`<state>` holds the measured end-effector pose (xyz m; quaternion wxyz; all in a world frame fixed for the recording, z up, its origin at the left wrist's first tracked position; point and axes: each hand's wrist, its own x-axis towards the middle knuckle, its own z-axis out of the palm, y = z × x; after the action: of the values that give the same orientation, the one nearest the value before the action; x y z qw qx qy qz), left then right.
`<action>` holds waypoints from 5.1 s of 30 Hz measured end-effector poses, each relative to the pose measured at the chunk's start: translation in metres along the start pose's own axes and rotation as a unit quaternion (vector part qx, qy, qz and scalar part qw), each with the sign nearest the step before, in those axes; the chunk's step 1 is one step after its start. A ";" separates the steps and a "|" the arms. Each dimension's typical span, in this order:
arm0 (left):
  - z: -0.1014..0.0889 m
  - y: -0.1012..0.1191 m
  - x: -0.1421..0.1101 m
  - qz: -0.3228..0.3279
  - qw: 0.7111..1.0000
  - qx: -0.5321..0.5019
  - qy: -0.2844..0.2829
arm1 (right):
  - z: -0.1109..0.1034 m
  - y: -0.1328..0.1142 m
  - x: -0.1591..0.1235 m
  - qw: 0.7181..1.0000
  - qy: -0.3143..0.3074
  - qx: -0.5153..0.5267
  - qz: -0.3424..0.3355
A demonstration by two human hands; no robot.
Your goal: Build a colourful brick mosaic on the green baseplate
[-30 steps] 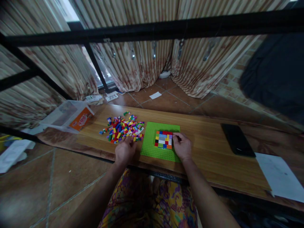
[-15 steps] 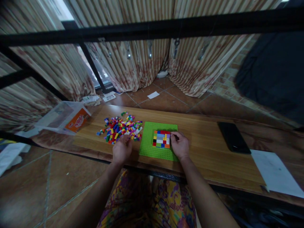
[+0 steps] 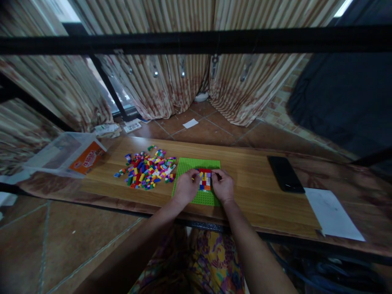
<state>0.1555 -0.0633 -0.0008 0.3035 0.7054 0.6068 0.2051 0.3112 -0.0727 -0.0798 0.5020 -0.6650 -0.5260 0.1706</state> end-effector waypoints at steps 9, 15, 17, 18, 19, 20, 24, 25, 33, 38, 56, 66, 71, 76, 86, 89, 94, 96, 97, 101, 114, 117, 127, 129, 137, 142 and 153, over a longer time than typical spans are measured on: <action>0.009 0.011 0.008 0.009 0.996 0.089 -0.015 | 0.001 0.001 0.001 1.000 -0.001 -0.009 -0.016; 0.010 0.011 0.012 0.004 0.995 0.101 -0.025 | 0.000 0.000 0.000 1.000 -0.002 -0.008 -0.008; 0.009 0.010 0.014 0.006 0.995 0.093 -0.029 | 0.000 -0.001 0.000 1.000 -0.004 -0.006 -0.008; 0.009 0.010 0.015 0.005 0.996 0.089 -0.029 | 0.000 -0.002 0.000 1.000 -0.004 -0.006 -0.009; 0.009 0.009 0.016 0.002 0.996 0.084 -0.028 | 0.000 -0.002 0.000 1.000 -0.004 -0.007 -0.009; 0.009 0.009 0.018 -0.002 0.996 0.079 -0.028 | -0.001 -0.003 0.000 1.000 -0.004 -0.007 -0.009; 0.007 0.006 0.026 -0.011 0.998 0.053 -0.037 | -0.001 -0.004 0.000 1.000 -0.005 -0.010 -0.011; 0.007 0.006 0.029 -0.015 0.998 0.047 -0.043 | -0.001 -0.003 0.000 1.000 -0.006 -0.009 -0.011; 0.002 0.006 0.044 -0.035 0.995 0.046 -0.076 | 0.001 0.001 0.001 1.000 -0.003 -0.022 -0.012; 0.001 0.007 0.048 -0.027 0.995 0.045 -0.088 | 0.000 -0.001 0.000 1.000 -0.006 -0.019 -0.014; -0.089 -0.153 -0.059 -0.050 0.974 -0.136 0.172 | -0.003 0.005 -0.001 1.000 -0.015 -0.006 0.009; -0.154 -0.235 -0.001 -0.132 0.933 0.110 0.317 | -0.012 0.003 0.014 0.997 -0.009 -0.011 0.080; -0.157 -0.246 0.026 -0.116 0.931 0.153 0.309 | 0.010 -0.055 -0.012 0.999 -0.026 0.018 -0.006; -0.151 -0.252 0.031 -0.087 0.940 0.173 0.282 | 0.068 -0.102 -0.061 0.977 -0.170 0.042 -0.119; -0.147 -0.251 0.028 -0.031 0.955 0.175 0.238 | 0.168 -0.156 -0.079 0.935 -0.239 -0.031 -0.260; -0.147 -0.250 0.027 -0.024 0.958 0.177 0.225 | 0.193 -0.173 -0.072 0.926 -0.246 -0.072 -0.277; -0.147 -0.252 0.027 -0.010 0.955 0.178 0.237 | 0.211 -0.178 -0.069 0.925 -0.241 -0.134 -0.260; -0.146 -0.254 0.029 -0.004 0.954 0.182 0.237 | 0.209 -0.176 -0.068 0.925 -0.243 -0.132 -0.260; -0.146 -0.255 0.029 -0.001 0.954 0.184 0.237 | 0.207 -0.175 -0.067 0.926 -0.243 -0.127 -0.260; -0.147 -0.258 0.031 0.006 0.950 0.194 0.246 | 0.192 -0.170 -0.067 0.934 -0.229 -0.102 -0.253; -0.152 -0.261 0.036 0.024 0.941 0.226 0.249 | 0.089 -0.114 -0.088 0.985 -0.153 0.022 -0.077; -0.152 -0.260 0.037 0.024 0.939 0.231 0.252 | 0.065 -0.103 -0.095 0.989 -0.140 0.012 -0.039; -0.152 -0.262 0.038 0.015 0.936 0.237 0.260 | 0.032 -0.082 -0.087 0.993 -0.089 -0.056 -0.044; -0.152 -0.261 0.038 0.012 0.937 0.236 0.257 | 0.028 -0.081 -0.078 0.994 -0.078 -0.064 -0.052; -0.151 -0.260 0.037 0.002 0.937 0.240 0.255 | 0.014 -0.074 -0.036 0.990 -0.036 -0.110 -0.082; -0.151 -0.260 0.037 0.000 0.936 0.242 0.254 | 0.016 -0.069 -0.030 0.983 -0.046 -0.152 -0.089; -0.152 -0.258 0.035 0.001 0.939 0.230 0.255 | 0.016 -0.067 -0.016 0.978 -0.060 -0.159 -0.118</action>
<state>-0.1266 0.0191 -0.0672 -0.0321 0.6803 0.6940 0.2333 0.2578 -0.0829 -0.0346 0.3741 -0.6579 -0.6505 0.0640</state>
